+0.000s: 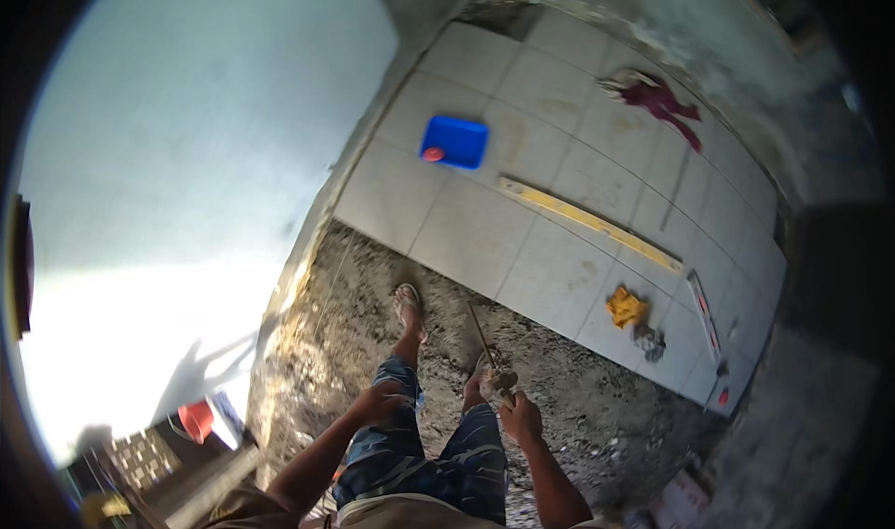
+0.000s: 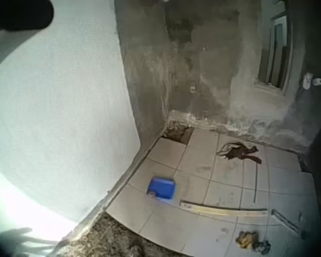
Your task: The person is preparing the ground and laying floor tiles in a small room.
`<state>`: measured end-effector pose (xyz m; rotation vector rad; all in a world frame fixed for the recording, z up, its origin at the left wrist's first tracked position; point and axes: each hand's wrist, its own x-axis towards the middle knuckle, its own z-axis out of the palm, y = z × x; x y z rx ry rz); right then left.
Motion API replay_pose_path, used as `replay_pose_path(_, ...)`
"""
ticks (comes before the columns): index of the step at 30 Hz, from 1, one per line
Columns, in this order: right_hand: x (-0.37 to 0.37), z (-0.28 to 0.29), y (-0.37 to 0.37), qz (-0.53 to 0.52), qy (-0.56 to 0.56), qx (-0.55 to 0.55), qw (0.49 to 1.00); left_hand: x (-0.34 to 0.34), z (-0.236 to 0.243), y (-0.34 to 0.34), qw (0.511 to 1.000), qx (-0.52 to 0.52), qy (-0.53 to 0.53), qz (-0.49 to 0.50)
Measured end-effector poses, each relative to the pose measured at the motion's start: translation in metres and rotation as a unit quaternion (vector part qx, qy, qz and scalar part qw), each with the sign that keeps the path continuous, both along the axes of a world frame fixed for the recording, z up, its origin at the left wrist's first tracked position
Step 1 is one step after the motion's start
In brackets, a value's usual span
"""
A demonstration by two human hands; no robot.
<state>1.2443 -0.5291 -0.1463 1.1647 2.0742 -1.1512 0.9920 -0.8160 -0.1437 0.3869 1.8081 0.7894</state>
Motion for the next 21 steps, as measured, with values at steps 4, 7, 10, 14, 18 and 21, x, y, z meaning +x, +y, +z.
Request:
replay_pose_path(4, 0.025, -0.065, -0.04, 0.031, -0.12, -0.052, 0.991, 0.074, -0.003, 0.009, 0.98, -0.106, 0.06, -0.154)
replay_pose_path(7, 0.003, -0.119, -0.076, 0.059, -0.164, -0.1, 0.98, 0.11, -0.027, -0.054, 0.96, -0.198, 0.086, -0.177)
replay_pose_path(10, -0.028, -0.178, -0.128, 0.155, -0.221, -0.107, 0.957, 0.172, -0.078, -0.153, 0.936, -0.302, 0.017, -0.177)
replay_pose_path(14, -0.066, -0.258, -0.199, 0.158, -0.105, -0.017, 0.982, 0.256, -0.137, -0.249, 0.922, -0.346, -0.052, -0.166)
replay_pose_path(18, -0.114, -0.327, -0.244, 0.135, -0.088, 0.003, 0.987, 0.265, -0.138, -0.242, 0.95, -0.301, -0.038, -0.074)
replay_pose_path(21, -0.162, -0.318, -0.332, 0.046, -0.04, -0.101, 0.993, 0.247, -0.133, -0.262, 0.975, -0.134, 0.032, 0.174)
